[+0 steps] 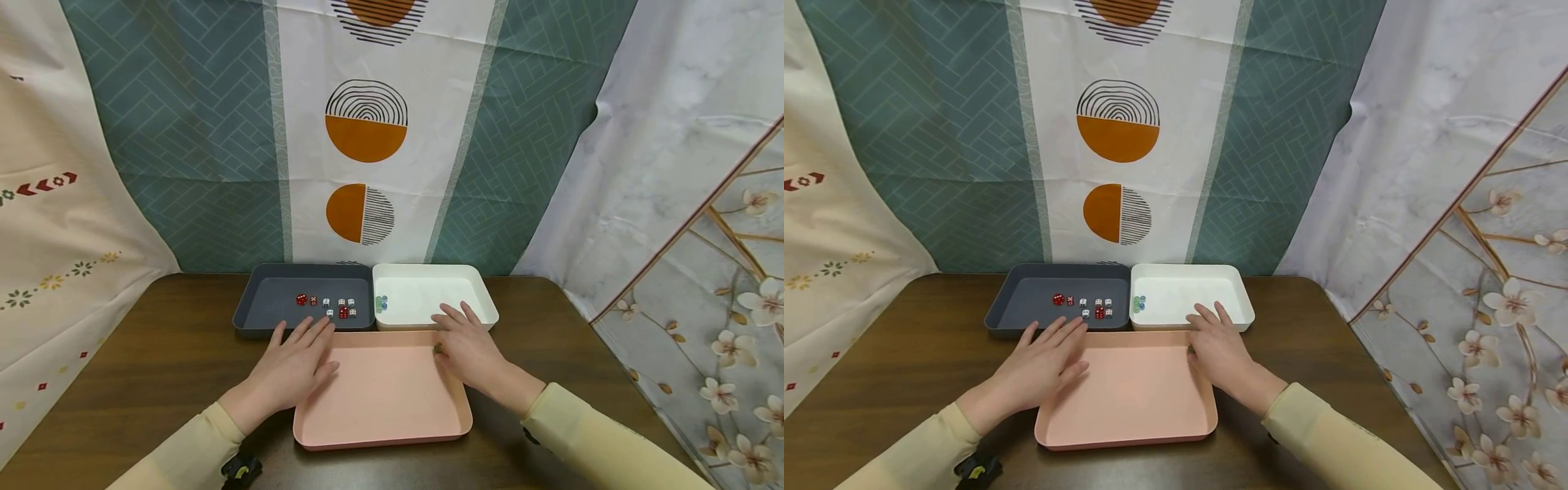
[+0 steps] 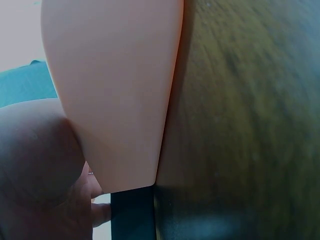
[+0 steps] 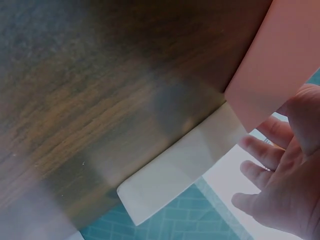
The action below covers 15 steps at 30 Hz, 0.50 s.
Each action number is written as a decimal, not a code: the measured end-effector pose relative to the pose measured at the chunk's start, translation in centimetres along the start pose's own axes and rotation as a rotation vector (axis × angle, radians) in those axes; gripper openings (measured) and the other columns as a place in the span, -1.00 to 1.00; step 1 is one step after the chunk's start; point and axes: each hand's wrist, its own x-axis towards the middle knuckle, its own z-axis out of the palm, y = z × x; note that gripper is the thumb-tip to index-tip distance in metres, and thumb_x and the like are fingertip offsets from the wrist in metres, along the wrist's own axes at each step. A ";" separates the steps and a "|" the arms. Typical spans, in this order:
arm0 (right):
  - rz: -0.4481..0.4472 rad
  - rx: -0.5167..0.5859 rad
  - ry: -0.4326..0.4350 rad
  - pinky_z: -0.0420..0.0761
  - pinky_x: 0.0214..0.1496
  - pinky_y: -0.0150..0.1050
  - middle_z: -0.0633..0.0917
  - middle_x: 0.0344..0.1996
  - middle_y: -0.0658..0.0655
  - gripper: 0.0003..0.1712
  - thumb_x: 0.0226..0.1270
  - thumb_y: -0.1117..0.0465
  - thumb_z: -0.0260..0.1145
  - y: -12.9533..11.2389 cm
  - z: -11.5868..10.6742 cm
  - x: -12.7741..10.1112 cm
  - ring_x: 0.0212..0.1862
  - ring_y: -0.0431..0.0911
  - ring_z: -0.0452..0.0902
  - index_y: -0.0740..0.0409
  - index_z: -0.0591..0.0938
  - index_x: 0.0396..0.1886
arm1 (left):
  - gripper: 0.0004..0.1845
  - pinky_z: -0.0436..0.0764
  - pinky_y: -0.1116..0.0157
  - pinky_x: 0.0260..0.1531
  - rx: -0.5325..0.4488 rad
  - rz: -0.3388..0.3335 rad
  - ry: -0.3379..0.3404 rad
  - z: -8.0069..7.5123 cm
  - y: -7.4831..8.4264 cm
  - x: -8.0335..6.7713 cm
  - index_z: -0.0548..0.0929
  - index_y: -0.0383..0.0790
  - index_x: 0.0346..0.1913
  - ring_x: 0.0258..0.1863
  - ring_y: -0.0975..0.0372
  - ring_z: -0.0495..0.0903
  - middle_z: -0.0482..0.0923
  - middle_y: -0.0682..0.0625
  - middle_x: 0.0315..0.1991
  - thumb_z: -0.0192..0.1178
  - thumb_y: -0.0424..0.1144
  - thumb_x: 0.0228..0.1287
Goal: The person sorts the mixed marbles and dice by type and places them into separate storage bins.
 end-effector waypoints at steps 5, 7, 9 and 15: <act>0.009 0.017 -0.008 0.19 0.66 0.37 0.71 0.32 0.23 -0.79 0.17 0.24 0.74 0.0 0.0 0.1 0.58 0.26 0.40 0.07 0.84 -0.26 | -0.23 0.06 -0.48 0.55 -0.003 0.000 -0.005 -0.1 0.1 0.0 0.44 -0.26 0.66 0.66 -0.23 0.25 0.33 -0.21 0.67 0.28 0.12 0.62; 0.016 0.023 -0.011 0.18 0.66 0.36 0.71 0.32 0.23 -0.78 0.16 0.25 0.75 0.0 0.0 0.2 0.58 0.27 0.40 0.07 0.84 -0.27 | -0.23 0.05 -0.48 0.55 -0.004 -0.001 -0.005 -0.1 0.1 -0.1 0.44 -0.26 0.66 0.66 -0.23 0.24 0.33 -0.21 0.67 0.28 0.12 0.62; 0.020 0.025 -0.014 0.18 0.66 0.36 0.71 0.32 0.23 -0.77 0.14 0.26 0.76 -0.1 0.0 0.3 0.58 0.27 0.40 0.07 0.83 -0.28 | -0.23 0.05 -0.48 0.55 -0.003 -0.001 -0.003 -0.2 0.1 -0.1 0.44 -0.26 0.66 0.66 -0.23 0.24 0.33 -0.21 0.67 0.28 0.12 0.62; 0.024 0.018 -0.040 0.17 0.66 0.36 0.72 0.30 0.24 -0.75 0.12 0.25 0.78 -0.2 -0.2 0.5 0.59 0.27 0.39 0.08 0.83 -0.29 | -0.23 0.05 -0.48 0.55 -0.003 0.000 0.001 -0.1 0.0 -0.1 0.44 -0.26 0.66 0.66 -0.23 0.24 0.33 -0.21 0.67 0.28 0.12 0.62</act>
